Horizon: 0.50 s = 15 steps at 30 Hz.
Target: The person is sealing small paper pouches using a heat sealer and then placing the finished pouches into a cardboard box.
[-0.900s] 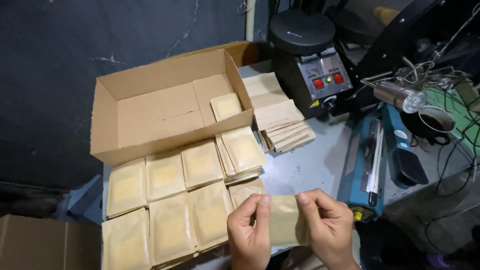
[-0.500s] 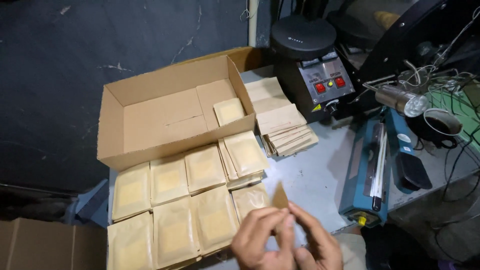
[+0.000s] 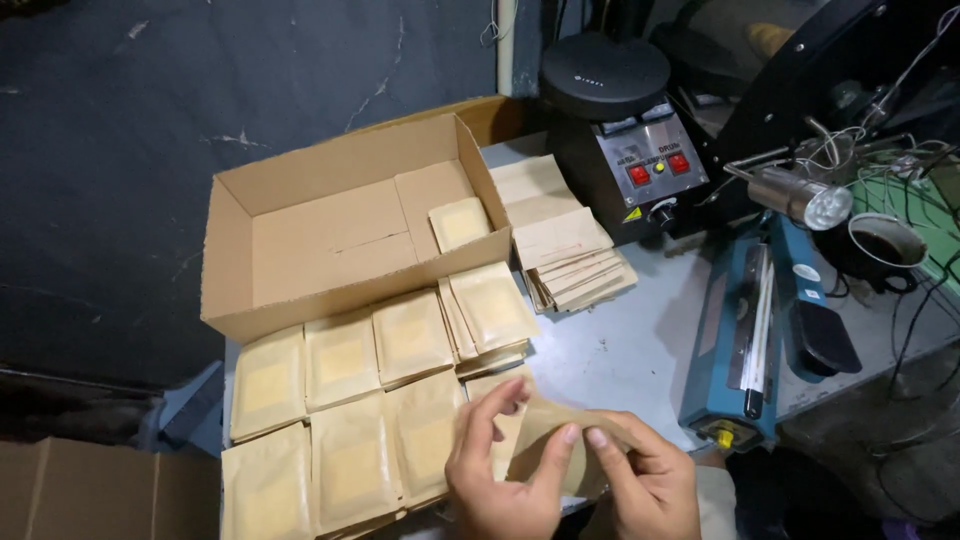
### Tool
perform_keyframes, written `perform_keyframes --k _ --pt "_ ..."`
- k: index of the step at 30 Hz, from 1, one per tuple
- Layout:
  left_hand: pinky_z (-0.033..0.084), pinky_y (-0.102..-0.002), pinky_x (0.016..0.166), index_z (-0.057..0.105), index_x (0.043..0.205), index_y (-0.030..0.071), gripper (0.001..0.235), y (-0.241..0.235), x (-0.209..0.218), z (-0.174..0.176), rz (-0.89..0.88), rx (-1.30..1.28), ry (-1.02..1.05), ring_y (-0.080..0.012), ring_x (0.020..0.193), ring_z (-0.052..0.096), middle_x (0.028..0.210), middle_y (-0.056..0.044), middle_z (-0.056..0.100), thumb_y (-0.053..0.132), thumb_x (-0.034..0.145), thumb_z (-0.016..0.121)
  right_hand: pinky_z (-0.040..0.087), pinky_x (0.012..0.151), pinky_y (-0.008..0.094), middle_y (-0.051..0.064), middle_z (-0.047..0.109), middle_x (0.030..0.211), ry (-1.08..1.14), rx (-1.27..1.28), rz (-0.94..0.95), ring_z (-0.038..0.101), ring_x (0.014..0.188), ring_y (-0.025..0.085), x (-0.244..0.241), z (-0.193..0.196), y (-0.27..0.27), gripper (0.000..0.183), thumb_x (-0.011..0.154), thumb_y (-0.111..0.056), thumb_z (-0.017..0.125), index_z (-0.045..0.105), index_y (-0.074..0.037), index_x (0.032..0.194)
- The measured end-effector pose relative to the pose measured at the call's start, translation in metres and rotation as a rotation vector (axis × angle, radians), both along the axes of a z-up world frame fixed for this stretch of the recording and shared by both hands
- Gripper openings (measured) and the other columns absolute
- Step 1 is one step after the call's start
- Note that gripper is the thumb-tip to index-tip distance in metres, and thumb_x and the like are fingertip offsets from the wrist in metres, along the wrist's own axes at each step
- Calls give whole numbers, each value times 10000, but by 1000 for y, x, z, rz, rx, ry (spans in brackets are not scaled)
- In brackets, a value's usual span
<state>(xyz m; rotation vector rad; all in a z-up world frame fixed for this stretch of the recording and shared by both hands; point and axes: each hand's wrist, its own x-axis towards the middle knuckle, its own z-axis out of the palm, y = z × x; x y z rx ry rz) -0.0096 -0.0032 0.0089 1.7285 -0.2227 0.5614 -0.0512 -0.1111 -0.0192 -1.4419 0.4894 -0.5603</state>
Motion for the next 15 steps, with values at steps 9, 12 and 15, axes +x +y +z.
perform_keyframes --k 9,12,15 --pt "432 -245 552 772 751 26 112 9 7 -14 -277 -274 72 -122 593 529 654 -27 663 92 841 778 336 468 299 28 536 556 43 -195 88 482 514 142 -8 -7 -9 404 977 -248 612 644 -19 646" --pt "465 -234 542 769 743 11 151 9 8 -25 -236 -313 76 -122 602 606 665 -44 686 90 870 748 244 461 306 14 397 512 25 -137 89 362 472 127 -8 -6 -5 446 1007 -237 603 548 -38 612" --pt "447 -238 532 726 687 -5 255 6 4 -17 -187 -362 103 -130 574 579 628 -48 627 121 906 686 420 549 306 104 690 634 17 -68 17 596 608 186 -2 -7 -2 367 960 -190 622 792 79 775"
